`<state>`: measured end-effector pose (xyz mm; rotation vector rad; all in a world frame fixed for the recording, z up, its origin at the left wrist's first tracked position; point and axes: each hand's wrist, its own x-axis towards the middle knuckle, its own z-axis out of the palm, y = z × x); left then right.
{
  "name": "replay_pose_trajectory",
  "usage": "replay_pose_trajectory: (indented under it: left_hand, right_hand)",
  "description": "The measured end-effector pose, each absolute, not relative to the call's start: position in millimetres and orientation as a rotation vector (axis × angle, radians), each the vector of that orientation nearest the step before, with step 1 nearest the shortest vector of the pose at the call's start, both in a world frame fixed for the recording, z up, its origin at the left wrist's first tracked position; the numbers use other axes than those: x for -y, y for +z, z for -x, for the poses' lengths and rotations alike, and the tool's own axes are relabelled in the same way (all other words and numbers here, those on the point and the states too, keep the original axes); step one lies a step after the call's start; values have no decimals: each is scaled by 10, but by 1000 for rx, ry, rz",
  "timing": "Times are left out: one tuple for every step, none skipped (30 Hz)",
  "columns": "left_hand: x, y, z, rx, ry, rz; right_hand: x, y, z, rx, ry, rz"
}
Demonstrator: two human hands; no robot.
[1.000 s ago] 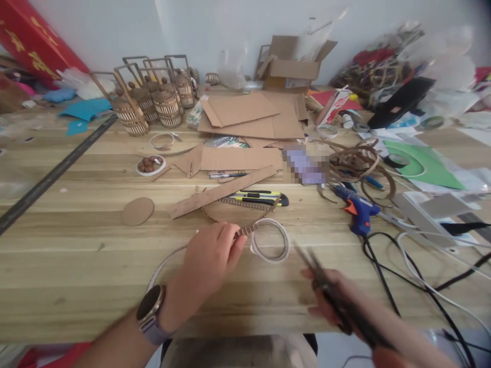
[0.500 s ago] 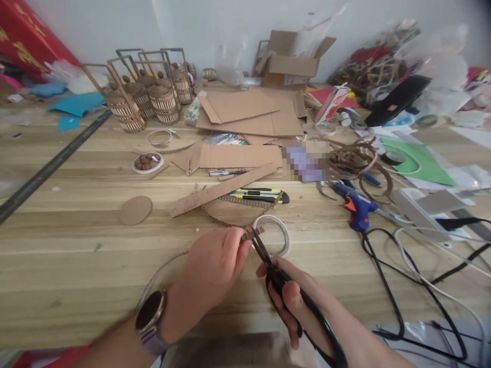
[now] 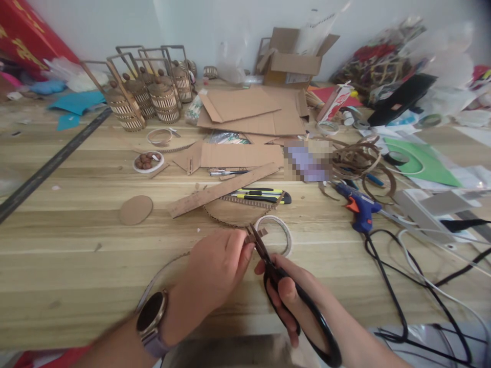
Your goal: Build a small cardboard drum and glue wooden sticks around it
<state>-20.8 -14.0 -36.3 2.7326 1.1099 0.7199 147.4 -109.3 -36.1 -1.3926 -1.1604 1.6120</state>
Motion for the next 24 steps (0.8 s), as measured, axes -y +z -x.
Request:
replay_pose_trajectory:
  left_hand:
    - [140,-363,206,-1108,727,-2737]
    - [140,-363,204,-1106,731,-2740]
    - [142,-362,204,-1108,730,-2742]
    - [144,-360,203,-1111,726,-2742]
    - [147,-359,204,-1113,723,-2741]
    - [150,-358,204,-1112,718,-2738]
    - [154,-358,204,-1112,714,-2734]
    - [158,-358,204,-1111,716,-2734]
    - [161,-359,204,-1109,723,-2736]
    - [164,-360,204,-1107,727,-2737]
    - [166,-360,204,-1105,731,-2736]
    - [168,-361,204,-1098,732,-2734]
    - [168,-360,205,-1089,732,-2732]
    - [167,-358,206,-1079,731,-2729]
    - [165,-355,208,-1073,731,-2727]
    - [162,-352,209,-1066,736,-2728]
    - [159,-348,211,-1060,743,-2732]
    - [156,-344,213,-1054,749,-2736]
    - [154,-340,214,-1049,756,-2740]
    - [154,-337,215,-1047,764,-2742]
    - [154,-335,215,-1047,770,-2745]
    - [156,-333,216,-1048,773,-2745]
    - [157,-333,216,-1049,772,-2745]
    - [159,-333,216,-1048,771,-2744]
  right_hand:
    - [1091,-352,-1466,1170,1612,1385]
    - [1090,-336,-1458,1187,1604,1387]
    - [1091,-316,-1451,1210,1589,1399]
    - [1093,-295,-1447,1240,1564,1416]
    - [1097,-277,-1447,1269,1546,1429]
    - [1102,-263,-1449,1291,1536,1434]
    - [1108,-258,-1454,1305,1531,1431]
    - [1115,-260,-1461,1315,1530,1424]
    - [1122,-269,-1469,1321,1530,1420]
    - [1129,-283,-1478,1325,1528,1418]
    - [1134,-299,-1484,1328,1526,1419]
    - [1138,-313,-1490,1331,1525,1421]
    - [1141,-324,-1492,1331,1525,1421]
    - [1141,-328,-1493,1324,1529,1419]
    - [1138,-327,-1492,1312,1532,1417]
    - [1134,-320,-1490,1300,1536,1413]
    - [1128,-309,-1488,1288,1541,1413]
    - [1120,-296,-1487,1281,1541,1414]
    - [1112,-283,-1487,1281,1539,1416]
    - [1105,-273,-1488,1290,1535,1422]
    - [1099,-268,-1491,1305,1526,1428]
    - [1095,-267,-1495,1322,1517,1433]
    - [1094,-271,-1498,1339,1508,1434]
    - [1094,-277,-1502,1352,1498,1429]
